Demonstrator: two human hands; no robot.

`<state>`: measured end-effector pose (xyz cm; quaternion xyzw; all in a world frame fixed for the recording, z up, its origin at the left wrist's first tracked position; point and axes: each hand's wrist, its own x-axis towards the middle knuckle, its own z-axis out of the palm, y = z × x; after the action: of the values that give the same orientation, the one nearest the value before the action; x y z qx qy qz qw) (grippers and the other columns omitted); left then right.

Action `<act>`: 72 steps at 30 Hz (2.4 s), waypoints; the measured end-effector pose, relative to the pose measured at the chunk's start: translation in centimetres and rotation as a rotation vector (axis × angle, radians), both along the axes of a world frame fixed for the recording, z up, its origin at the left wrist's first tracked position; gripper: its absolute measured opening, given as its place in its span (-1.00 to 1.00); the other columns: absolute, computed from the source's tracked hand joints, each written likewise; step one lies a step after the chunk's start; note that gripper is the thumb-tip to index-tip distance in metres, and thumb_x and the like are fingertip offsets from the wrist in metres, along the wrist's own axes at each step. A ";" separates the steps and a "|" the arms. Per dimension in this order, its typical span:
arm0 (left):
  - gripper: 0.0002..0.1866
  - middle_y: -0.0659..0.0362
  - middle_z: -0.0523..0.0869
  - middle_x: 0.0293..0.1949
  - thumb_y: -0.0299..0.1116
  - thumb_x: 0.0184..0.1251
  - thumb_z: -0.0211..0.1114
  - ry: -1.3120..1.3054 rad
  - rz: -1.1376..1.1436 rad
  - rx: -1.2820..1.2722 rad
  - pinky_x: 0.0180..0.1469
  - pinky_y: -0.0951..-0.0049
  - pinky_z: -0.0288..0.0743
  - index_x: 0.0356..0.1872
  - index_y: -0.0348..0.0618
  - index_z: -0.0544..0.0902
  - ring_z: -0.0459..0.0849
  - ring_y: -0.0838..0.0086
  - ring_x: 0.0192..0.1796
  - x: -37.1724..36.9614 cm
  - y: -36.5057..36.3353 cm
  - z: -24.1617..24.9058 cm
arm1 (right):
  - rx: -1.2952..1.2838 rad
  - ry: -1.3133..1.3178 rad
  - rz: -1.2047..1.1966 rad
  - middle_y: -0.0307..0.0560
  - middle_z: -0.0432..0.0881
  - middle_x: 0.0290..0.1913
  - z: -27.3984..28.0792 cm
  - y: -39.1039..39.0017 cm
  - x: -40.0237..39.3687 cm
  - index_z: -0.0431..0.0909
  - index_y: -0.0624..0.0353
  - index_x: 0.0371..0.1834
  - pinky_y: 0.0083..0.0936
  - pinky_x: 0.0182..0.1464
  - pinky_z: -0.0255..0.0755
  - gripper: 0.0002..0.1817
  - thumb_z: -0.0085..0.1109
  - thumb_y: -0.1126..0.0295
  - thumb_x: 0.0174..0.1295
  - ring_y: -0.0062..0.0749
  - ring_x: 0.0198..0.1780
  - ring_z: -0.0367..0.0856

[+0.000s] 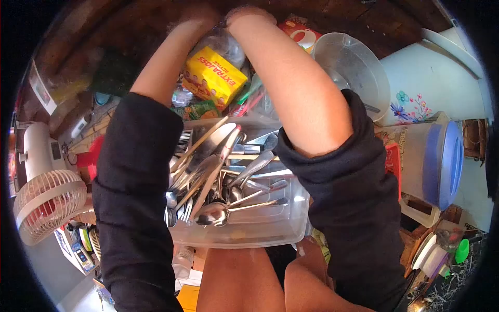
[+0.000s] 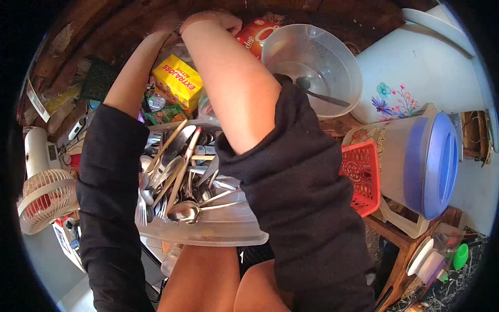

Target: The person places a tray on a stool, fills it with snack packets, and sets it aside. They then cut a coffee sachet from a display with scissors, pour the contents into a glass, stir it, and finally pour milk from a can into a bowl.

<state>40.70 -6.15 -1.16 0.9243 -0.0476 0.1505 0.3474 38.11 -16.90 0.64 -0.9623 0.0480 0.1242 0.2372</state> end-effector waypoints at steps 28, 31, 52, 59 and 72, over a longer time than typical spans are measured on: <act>-0.82 0.17 0.59 -0.24 -0.60 0.04 0.28 -0.510 0.052 -0.295 -0.17 0.57 0.43 -0.30 -0.20 0.71 0.55 0.50 -0.15 -41.0 7.6 -0.4 | -0.153 -0.156 0.259 -0.02 0.64 -0.15 8.3 -5.5 -15.5 0.65 0.13 -0.27 -0.37 -0.08 0.46 -0.76 -0.02 0.31 0.19 -0.20 -0.07 0.60; -0.81 0.17 0.57 -0.22 -0.65 0.02 0.30 -0.566 0.230 -0.022 -0.15 0.62 0.44 -0.31 -0.21 0.71 0.55 0.50 -0.13 -49.5 12.0 -3.9 | 0.238 -0.246 0.374 0.16 0.48 0.01 9.0 -5.4 -24.6 0.55 0.30 -0.20 -0.30 -0.11 0.49 -0.63 0.28 0.26 -0.01 -0.08 -0.02 0.51; -0.80 0.14 0.62 -0.21 -0.38 0.02 0.29 0.444 1.057 -0.087 -0.03 0.35 0.38 -0.28 -0.08 0.71 0.55 0.29 -0.12 -74.0 14.9 -19.2 | 0.941 0.494 0.511 -0.05 0.61 -0.39 -23.0 19.1 -60.9 0.52 0.33 -0.37 -0.56 -0.29 0.49 -0.84 0.22 0.56 -0.05 -0.42 -0.37 0.61; -0.76 0.17 0.54 -0.05 -0.33 -0.02 0.29 0.383 0.994 -0.026 0.17 0.22 0.14 -0.24 -0.03 0.65 0.44 0.23 0.02 -73.3 15.4 -19.1 | 0.945 0.476 0.598 -0.02 0.50 -0.16 -22.6 17.5 -60.5 0.52 0.22 -0.23 -0.46 -0.15 0.48 -0.76 0.20 0.53 -0.02 -0.29 -0.22 0.58; -0.76 0.03 0.56 -0.13 -0.58 0.00 0.22 0.189 0.098 -0.235 0.02 0.41 0.39 -0.23 -0.25 0.63 0.56 0.27 -0.06 -56.8 16.1 -3.5 | 0.703 -0.622 0.628 -0.08 0.62 -0.26 -4.0 0.2 -41.2 0.60 0.17 -0.45 -0.44 -0.11 0.43 -0.83 0.11 0.66 -0.11 -0.31 -0.20 0.57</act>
<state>-16.07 9.96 -4.66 0.8886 0.0483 0.0843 0.4483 -3.09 -16.72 -3.39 -0.7847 -0.3571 -0.0920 0.4983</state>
